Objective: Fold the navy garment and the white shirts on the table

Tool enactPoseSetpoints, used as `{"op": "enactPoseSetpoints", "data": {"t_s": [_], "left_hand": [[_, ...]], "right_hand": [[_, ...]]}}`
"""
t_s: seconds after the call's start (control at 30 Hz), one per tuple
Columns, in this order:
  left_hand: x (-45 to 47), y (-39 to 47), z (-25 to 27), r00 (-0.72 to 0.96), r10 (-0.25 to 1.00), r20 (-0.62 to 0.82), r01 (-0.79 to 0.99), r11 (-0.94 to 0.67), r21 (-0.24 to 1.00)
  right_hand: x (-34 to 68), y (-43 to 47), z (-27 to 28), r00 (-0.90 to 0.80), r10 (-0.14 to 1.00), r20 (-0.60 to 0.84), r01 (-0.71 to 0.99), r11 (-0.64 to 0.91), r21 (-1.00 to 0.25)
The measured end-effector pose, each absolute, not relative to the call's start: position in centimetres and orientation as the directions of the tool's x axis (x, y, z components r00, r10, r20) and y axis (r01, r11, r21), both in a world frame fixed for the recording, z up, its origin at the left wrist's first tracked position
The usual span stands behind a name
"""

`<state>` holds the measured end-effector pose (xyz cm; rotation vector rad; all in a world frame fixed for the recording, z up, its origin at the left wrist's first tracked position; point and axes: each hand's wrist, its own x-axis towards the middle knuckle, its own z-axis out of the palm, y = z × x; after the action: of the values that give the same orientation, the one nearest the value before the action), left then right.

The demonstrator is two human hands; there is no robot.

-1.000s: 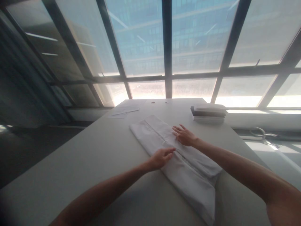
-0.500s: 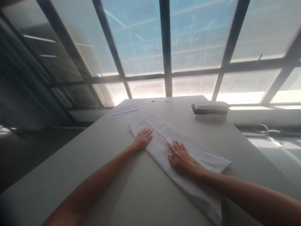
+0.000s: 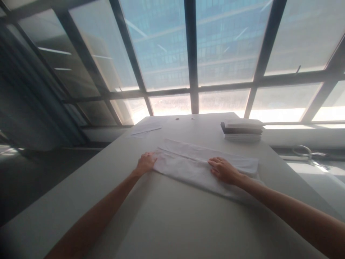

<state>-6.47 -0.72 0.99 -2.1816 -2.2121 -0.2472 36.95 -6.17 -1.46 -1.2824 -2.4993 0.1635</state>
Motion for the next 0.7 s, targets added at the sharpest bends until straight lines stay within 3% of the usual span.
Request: {"op": "enactPoseSetpoints", "data": {"t_s": [0.1,0.27,0.47,0.7], "left_hand": [[-9.4,0.1,1.3,-0.138,0.984,0.109,0.988,0.130,0.083],[-11.3,1.1,0.7,-0.225,0.974,0.001,0.950,0.219,0.224],[-12.2,1.4,0.7,-0.216,0.976,-0.013,0.933,0.211,0.293],[-11.0,-0.3,0.6,-0.294,0.952,0.089,0.941,0.272,0.199]], "right_hand": [[34.4,-6.2,-1.7,-0.321,0.906,0.274,0.867,0.398,-0.300],[32.1,-5.5,-2.1,-0.124,0.958,0.260,0.917,0.210,-0.338],[32.2,-5.4,-2.7,-0.077,0.966,0.247,0.891,0.178,-0.417],[31.7,-6.2,-3.3,-0.116,0.937,0.329,0.916,0.229,-0.329]]}}
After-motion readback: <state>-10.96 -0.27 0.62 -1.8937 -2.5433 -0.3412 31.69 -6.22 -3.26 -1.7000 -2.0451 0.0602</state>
